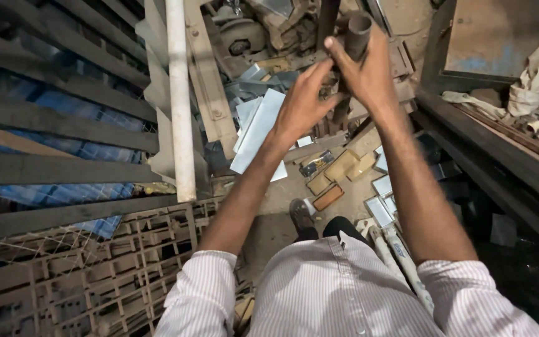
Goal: The person shapes sheet metal pieces using a manual bending machine by inserting the metal sheets, pulling down the lever to bend them, and removing the folded pieces.
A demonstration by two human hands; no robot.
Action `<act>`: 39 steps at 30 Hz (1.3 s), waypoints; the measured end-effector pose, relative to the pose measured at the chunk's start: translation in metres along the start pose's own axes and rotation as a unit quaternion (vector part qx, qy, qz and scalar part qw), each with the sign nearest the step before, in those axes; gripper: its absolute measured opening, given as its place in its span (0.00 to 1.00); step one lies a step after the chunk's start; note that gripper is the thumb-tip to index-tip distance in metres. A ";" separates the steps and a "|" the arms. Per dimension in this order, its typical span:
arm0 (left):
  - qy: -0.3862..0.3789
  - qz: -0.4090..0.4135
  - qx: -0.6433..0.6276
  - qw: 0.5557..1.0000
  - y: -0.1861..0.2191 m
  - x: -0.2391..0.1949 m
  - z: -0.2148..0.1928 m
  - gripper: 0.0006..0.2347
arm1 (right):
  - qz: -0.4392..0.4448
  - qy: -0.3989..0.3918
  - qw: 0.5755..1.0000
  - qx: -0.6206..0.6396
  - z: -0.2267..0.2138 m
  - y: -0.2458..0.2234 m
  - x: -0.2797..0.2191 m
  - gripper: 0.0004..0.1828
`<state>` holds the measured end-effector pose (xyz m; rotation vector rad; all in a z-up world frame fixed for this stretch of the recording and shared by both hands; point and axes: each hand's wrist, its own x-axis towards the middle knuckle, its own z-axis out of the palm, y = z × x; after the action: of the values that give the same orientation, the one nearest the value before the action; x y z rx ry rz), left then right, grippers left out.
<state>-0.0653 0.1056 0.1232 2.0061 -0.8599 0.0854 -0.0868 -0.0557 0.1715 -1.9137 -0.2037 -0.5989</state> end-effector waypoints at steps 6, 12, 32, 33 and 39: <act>-0.009 -0.010 -0.065 0.998 -0.023 0.009 0.020 0.20 | -0.097 0.083 0.980 -0.154 -0.011 -0.007 -0.038 0.44; 0.045 -0.019 0.026 0.998 -0.021 0.022 0.024 0.38 | 0.219 0.182 0.958 -0.043 0.057 0.053 -0.168 0.20; -0.005 -0.055 -0.015 0.998 -0.063 0.095 0.008 0.53 | 0.221 -0.152 0.946 -0.182 0.198 0.120 -0.142 0.23; -0.014 -0.057 -0.022 0.998 -0.073 0.101 0.009 0.53 | 0.200 -0.161 0.947 -0.191 0.193 0.118 -0.143 0.20; -0.020 -0.092 -0.138 0.986 -0.140 0.137 0.038 0.28 | 0.122 -0.341 0.884 -0.296 0.110 0.097 -0.164 0.09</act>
<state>0.1122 0.0490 0.0520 1.8196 -0.6676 -0.1705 -0.1544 0.0242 -0.0222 -2.6443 -0.2331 0.2498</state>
